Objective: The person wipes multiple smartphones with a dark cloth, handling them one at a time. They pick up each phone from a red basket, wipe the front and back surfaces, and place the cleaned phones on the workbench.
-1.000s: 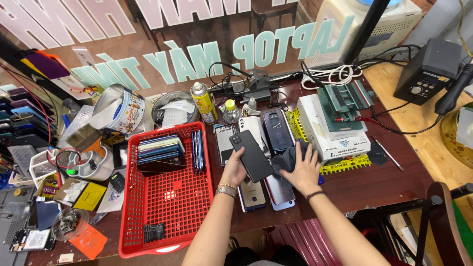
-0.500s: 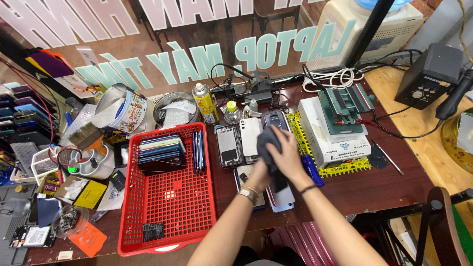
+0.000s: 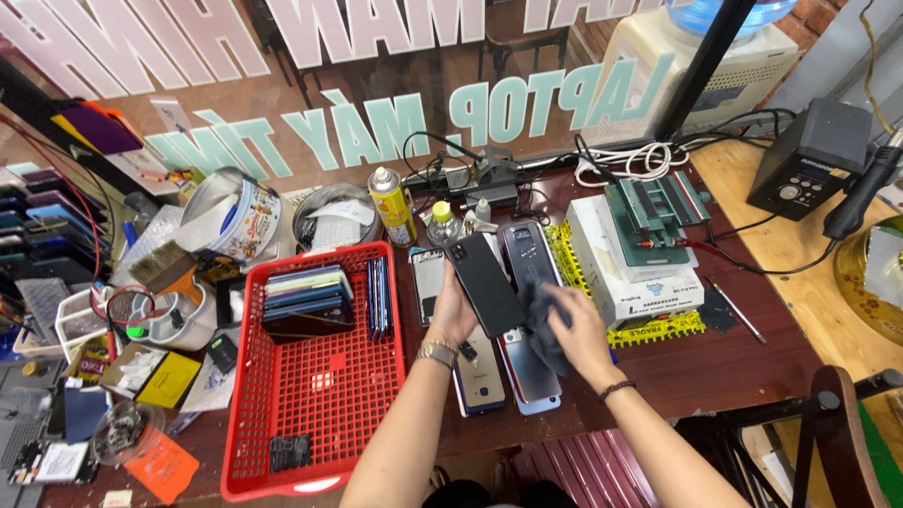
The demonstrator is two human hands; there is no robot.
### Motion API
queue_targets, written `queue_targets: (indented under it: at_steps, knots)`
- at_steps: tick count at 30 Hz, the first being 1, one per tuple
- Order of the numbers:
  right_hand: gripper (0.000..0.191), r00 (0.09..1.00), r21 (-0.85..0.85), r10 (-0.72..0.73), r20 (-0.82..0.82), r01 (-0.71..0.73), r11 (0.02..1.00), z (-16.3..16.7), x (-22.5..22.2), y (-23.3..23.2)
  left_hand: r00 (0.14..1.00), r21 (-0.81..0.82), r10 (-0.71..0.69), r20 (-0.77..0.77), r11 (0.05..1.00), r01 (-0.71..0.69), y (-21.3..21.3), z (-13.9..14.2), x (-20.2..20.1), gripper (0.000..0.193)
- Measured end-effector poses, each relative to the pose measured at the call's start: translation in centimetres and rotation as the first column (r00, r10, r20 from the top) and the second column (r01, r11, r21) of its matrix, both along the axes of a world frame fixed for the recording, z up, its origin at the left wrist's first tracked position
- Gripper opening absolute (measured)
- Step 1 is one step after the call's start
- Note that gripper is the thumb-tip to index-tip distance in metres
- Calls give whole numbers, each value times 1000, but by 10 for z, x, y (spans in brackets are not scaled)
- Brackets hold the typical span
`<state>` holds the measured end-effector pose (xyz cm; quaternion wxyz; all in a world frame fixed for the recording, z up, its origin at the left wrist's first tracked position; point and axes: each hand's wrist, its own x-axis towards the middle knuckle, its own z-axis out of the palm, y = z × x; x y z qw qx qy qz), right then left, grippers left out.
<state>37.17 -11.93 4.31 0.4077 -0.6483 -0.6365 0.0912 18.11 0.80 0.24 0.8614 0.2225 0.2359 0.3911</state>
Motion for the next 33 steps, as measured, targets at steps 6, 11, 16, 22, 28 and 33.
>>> queue_targets:
  at_steps: [6, 11, 16, 22, 28, 33]
  knots:
    - [46, 999, 151, 32, 21, -35, 988, 11, -30, 58, 954, 4, -162, -251, 986, 168, -33, -36, 60, 63]
    - [36, 980, -55, -154, -126, 148, 988, 19, -30, 89, 991, 5, -128, -35, 992, 129, -42, -40, 63, 60]
    - [39, 997, 62, -59, -58, 63, 996, 17, -24, 74, 997, 12, -54, 49, 998, 54, -30, -17, 50, 64]
    - [41, 999, 12, -5, 44, 4, 1000, -1, -12, 11, 980, -54, 163, 115, 986, -157, 0, -5, 9, 70]
    - [47, 965, -426, -48, 260, 159, 891, -18, 22, -20, 938, -75, 336, 84, 941, -330, 12, -15, -16, 53]
    - [44, 835, -465, -43, 549, 348, 814, -18, 7, 8, 863, 59, 485, -141, 875, -481, 6, -26, -17, 42]
